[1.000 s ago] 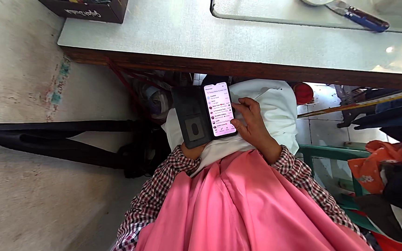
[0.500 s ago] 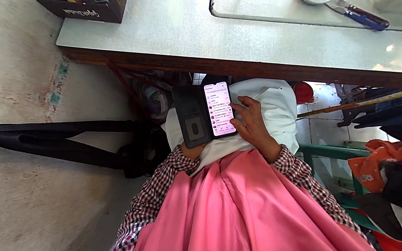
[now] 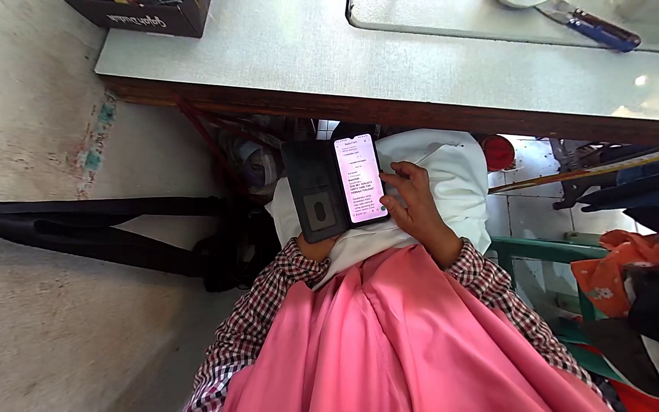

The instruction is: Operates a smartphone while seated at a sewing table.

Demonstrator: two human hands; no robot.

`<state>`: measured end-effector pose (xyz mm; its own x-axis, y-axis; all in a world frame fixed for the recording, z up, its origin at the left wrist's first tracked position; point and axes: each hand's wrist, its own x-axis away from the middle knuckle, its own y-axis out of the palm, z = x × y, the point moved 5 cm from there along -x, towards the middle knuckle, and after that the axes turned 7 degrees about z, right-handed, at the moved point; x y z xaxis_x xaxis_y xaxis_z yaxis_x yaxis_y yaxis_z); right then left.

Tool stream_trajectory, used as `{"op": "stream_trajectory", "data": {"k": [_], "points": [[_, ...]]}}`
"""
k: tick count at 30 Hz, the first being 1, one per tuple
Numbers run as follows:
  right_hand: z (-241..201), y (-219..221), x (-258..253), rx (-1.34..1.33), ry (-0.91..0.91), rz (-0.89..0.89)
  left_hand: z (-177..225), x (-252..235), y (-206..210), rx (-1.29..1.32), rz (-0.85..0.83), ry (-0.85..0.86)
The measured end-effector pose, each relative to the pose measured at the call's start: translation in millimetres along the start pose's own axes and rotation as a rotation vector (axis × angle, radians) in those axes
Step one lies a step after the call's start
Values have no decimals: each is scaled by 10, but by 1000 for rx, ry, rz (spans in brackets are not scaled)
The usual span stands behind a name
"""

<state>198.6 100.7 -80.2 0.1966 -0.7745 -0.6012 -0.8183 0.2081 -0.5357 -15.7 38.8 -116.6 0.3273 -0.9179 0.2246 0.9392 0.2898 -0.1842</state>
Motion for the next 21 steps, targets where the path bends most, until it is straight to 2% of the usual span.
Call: {"op": "stream_trajectory", "data": {"k": [8, 14, 17, 21], "points": [[-31, -29, 16, -24, -26, -14, -1, -17, -9, -117, 3, 61], [-123, -106, 51, -110, -185, 0, 1, -18, -6, -145, 18, 8], [-145, -134, 80, -140, -240, -6, -6, -48, -4, -180, -63, 51], [-155, -125, 93, -161, -272, -25, -16, -56, -5, -227, -39, 54]]}}
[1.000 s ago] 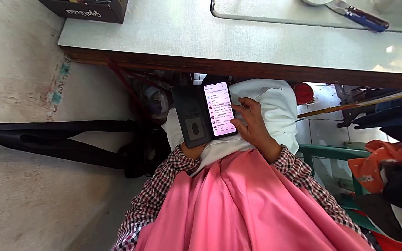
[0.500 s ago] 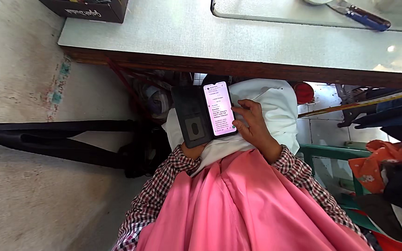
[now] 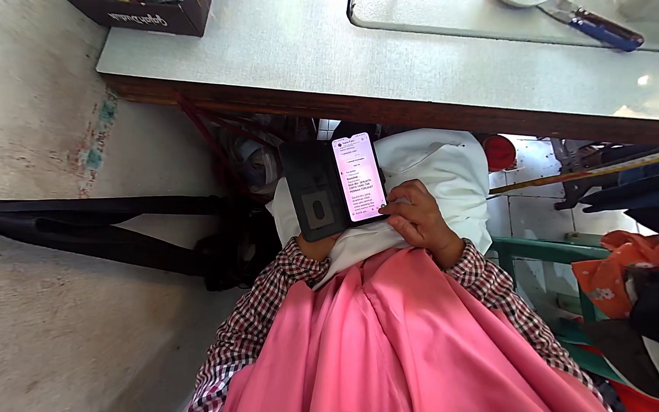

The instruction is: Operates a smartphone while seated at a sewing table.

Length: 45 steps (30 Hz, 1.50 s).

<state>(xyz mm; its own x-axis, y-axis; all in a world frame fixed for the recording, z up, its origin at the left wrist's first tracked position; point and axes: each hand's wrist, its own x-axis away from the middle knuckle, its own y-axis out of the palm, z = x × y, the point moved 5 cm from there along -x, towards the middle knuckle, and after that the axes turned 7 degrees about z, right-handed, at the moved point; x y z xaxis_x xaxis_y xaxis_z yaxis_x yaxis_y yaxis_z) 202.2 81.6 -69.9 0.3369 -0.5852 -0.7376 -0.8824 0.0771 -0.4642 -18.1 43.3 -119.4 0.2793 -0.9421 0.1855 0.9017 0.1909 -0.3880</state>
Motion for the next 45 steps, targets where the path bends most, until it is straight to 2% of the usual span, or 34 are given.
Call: {"op": "stream_trajectory", "data": {"k": [9, 20, 26, 31, 34, 38, 45], "points": [[-6, 11, -1, -2, 0, -17, 10, 9, 4, 85, -20, -10], [-12, 16, -8, 13, 11, -22, 44, 0, -10, -5, -27, 56], [67, 59, -21, 127, 145, -51, -6, 18, 17, 275, 28, 5], [130, 117, -47, 203, 283, -106, 13, 43, 1, 190, 55, -28], [146, 122, -51, 220, 290, -99, 10, 34, 2, 213, 36, -10], [133, 91, -42, 188, 269, -51, -8, 30, 24, 386, 8, -23], [122, 72, -30, 138, 225, -24, 36, 23, -13, 73, 2, -14]]}}
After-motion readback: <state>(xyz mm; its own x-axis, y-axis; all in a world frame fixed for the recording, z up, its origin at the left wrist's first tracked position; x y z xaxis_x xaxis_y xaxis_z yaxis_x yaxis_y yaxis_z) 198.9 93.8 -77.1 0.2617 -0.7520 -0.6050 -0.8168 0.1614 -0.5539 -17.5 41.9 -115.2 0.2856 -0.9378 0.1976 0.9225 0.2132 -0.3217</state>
